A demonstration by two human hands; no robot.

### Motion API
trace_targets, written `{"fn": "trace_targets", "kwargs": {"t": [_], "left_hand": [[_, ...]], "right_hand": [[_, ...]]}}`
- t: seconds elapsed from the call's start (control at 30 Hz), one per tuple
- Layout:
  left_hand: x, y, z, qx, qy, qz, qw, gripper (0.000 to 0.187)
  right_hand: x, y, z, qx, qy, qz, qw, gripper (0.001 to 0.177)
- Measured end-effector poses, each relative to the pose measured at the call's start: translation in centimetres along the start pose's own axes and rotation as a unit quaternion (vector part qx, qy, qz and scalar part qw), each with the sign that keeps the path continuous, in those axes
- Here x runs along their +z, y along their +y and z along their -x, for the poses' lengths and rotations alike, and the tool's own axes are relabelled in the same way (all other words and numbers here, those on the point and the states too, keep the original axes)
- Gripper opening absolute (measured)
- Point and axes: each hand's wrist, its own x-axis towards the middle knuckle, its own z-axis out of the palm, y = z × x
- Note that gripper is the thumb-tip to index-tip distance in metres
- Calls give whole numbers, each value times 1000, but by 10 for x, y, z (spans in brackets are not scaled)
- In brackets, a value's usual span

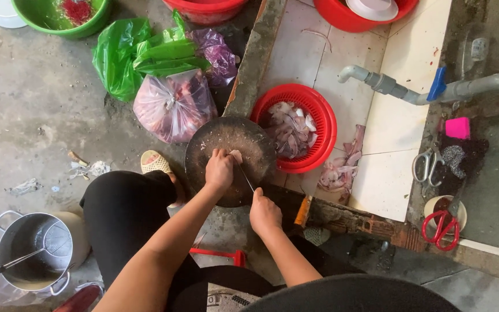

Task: The person sits on a low stool and uses a knife to cut pieces of fish on a round wooden cutting board. They place the cut fish into a red plastic basket. The person handles the fish and knife with both hands throughout the process.

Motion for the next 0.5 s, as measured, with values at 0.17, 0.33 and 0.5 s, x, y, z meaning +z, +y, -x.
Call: {"fn": "trace_targets", "kwargs": {"t": [0.17,0.33,0.5], "left_hand": [[0,10,-3,-51,-11,1,999,14],[-15,16,-5,-46,-24,11,999,13],[-20,19,-5,-53,-27,6,998,10]], "right_hand": [[-6,-1,3,8,-4,9,1000,56],[5,5,-7,12,-15,-27,999,57],[-25,-14,-18,2,-24,-50,998,55]]}}
